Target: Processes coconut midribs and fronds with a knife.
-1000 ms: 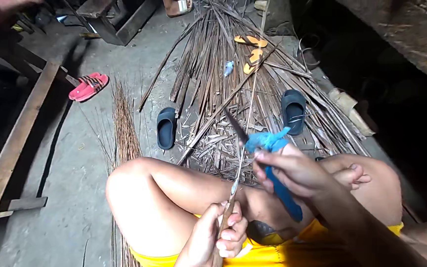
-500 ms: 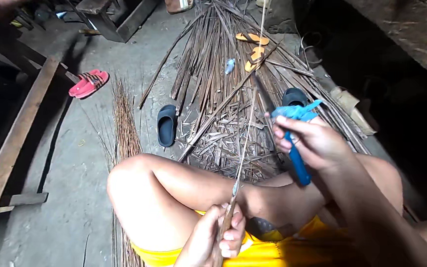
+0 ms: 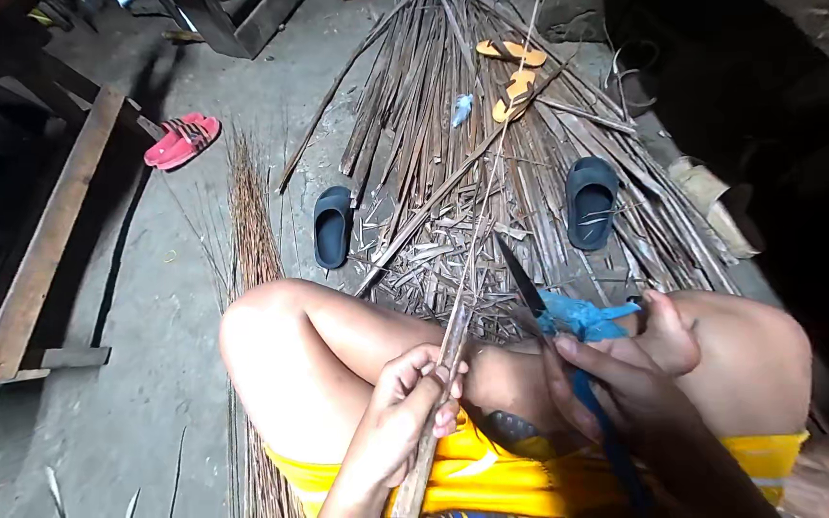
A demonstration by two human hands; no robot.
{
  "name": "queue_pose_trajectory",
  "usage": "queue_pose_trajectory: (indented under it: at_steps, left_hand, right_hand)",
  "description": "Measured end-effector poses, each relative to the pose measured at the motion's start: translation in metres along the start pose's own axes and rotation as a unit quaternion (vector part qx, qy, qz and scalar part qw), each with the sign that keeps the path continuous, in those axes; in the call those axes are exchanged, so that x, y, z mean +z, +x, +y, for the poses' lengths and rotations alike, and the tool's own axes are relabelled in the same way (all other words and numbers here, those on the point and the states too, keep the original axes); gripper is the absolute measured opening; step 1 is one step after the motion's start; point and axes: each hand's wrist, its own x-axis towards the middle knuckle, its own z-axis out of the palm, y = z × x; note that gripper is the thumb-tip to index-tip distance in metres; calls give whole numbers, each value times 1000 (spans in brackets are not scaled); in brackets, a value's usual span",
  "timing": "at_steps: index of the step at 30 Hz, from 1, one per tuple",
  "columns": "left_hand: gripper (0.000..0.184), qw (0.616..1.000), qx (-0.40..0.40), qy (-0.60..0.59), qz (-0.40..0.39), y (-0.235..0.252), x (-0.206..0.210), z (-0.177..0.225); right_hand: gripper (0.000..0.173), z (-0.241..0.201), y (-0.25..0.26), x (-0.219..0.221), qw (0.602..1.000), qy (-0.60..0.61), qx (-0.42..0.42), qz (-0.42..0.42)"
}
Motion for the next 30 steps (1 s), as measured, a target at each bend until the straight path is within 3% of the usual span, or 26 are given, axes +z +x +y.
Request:
queue_pose_trajectory:
  at_steps: [5,14,20,24,30]
  left_hand:
    - [18,995,44,49,-77,3,-3,-7]
    - [15,997,60,32,-42,-3,3,-6]
    - [28,997,62,35,-27,-4,7,4]
    - [33,996,47,-35,-68,2,11,11]
    - [19,972,-45,-146,-179,5,10,23]
  right_hand:
    - [14,12,-2,1,986,-6,41,-160]
    - [21,12,19,25,978,-28,79,-192]
    - [13,16,22,29,985,-2,22,-170]
    - [21,10,26,33,985,49,-5,-164]
    - [9,-2,35,22,975,36,-52,-214]
